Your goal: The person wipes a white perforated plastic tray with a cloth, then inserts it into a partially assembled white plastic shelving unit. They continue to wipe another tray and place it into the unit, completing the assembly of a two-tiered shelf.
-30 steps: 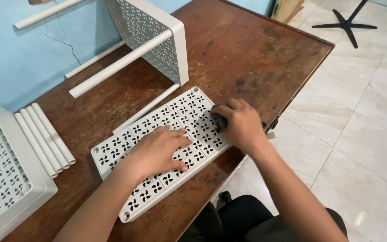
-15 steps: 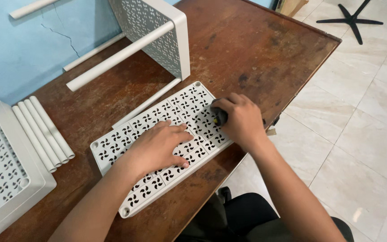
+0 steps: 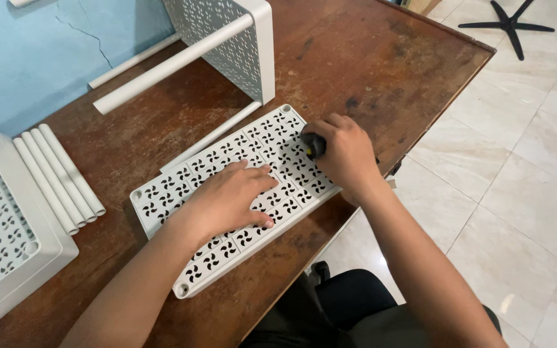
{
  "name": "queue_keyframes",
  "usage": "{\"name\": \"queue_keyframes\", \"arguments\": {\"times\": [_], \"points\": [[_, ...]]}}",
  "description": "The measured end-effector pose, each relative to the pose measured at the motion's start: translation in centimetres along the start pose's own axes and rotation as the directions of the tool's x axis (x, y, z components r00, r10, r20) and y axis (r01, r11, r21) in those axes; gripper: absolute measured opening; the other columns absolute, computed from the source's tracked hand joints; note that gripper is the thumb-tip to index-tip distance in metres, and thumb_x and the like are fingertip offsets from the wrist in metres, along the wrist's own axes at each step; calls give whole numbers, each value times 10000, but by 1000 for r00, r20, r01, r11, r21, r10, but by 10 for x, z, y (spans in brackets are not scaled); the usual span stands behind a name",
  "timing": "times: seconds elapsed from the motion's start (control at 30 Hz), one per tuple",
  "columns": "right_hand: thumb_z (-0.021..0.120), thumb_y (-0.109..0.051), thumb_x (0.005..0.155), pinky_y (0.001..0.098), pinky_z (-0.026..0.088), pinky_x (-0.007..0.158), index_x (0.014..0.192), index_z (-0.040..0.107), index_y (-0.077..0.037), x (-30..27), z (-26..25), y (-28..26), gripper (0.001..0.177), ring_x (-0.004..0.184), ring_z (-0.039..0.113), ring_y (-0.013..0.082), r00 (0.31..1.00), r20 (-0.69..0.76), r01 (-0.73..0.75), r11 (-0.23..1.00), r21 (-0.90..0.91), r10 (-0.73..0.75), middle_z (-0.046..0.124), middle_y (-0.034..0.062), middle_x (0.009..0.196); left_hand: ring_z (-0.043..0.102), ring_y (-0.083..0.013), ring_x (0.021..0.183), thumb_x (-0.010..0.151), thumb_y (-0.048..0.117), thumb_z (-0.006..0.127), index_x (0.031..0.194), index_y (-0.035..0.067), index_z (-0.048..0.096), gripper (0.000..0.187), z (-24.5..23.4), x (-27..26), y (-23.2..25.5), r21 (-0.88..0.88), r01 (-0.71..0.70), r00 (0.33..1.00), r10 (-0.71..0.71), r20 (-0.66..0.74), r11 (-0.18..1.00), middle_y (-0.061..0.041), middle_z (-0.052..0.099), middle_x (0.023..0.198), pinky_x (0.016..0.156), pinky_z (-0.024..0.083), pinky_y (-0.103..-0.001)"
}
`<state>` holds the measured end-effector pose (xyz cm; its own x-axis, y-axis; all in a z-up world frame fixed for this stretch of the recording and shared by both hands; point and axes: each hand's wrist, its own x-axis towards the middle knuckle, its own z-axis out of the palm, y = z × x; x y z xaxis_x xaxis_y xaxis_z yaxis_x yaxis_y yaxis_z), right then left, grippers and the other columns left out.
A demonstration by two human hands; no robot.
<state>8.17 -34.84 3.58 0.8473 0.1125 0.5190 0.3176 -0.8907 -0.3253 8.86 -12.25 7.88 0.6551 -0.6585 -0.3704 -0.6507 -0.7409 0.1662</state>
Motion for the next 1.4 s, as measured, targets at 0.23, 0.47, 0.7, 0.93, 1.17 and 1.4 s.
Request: {"name": "queue_keyframes", "arguments": {"times": [0.23,0.47,0.7,0.93,1.17,1.4], "points": [[758,29,610,418,580,837,1056,761,-130,-21,10,-20,473,969,699,334,980,130,115,965,234,-148,727,92,1033,271,-305,1519,733,513,815,1462,183,539,847,0,-2,-2,3,22,1000,-22,-3,1000,-11,433,1561,1261,231,-453],[779,41,629,419,572,821,1072,775,-125,-7,-11,10,474,963,691,330,997,62,-58,997,44,55,728,99,1022,245,-323,1496,702,472,835,1466,207,547,859,2,-3,-3,-74,-37,996,31,-78,997,12,383,1578,1229,223,-456],[762,42,617,419,566,829,1066,768,-107,-18,4,-27,473,935,699,332,969,164,125,939,321,-185,731,104,989,444,-274,1457,764,490,804,1365,122,602,734,0,-6,0,-33,41,999,-41,12,999,-19,591,1457,1224,396,-412],[772,38,631,439,564,836,1060,757,-85,-7,-4,-24,446,953,684,355,976,155,112,966,231,-151,726,135,994,427,-325,1392,729,493,821,1324,95,628,742,5,-2,-1,0,-35,998,35,-46,999,-65,572,1422,1139,391,-466],[750,51,598,439,562,812,1040,766,-90,0,-6,-33,464,927,699,343,953,278,48,965,256,-121,731,131,998,421,-311,1418,728,483,814,1305,65,633,735,-1,-7,2,-21,-22,998,21,-54,1000,-81,609,1367,1147,416,-445],[696,87,612,428,576,776,1034,778,-107,0,-20,-22,471,874,717,350,884,426,91,964,249,-193,745,110,985,342,-348,1438,716,507,812,1358,105,635,777,6,-1,-5,2,-58,995,58,-81,998,-72,433,1593,1128,385,-477]]}}
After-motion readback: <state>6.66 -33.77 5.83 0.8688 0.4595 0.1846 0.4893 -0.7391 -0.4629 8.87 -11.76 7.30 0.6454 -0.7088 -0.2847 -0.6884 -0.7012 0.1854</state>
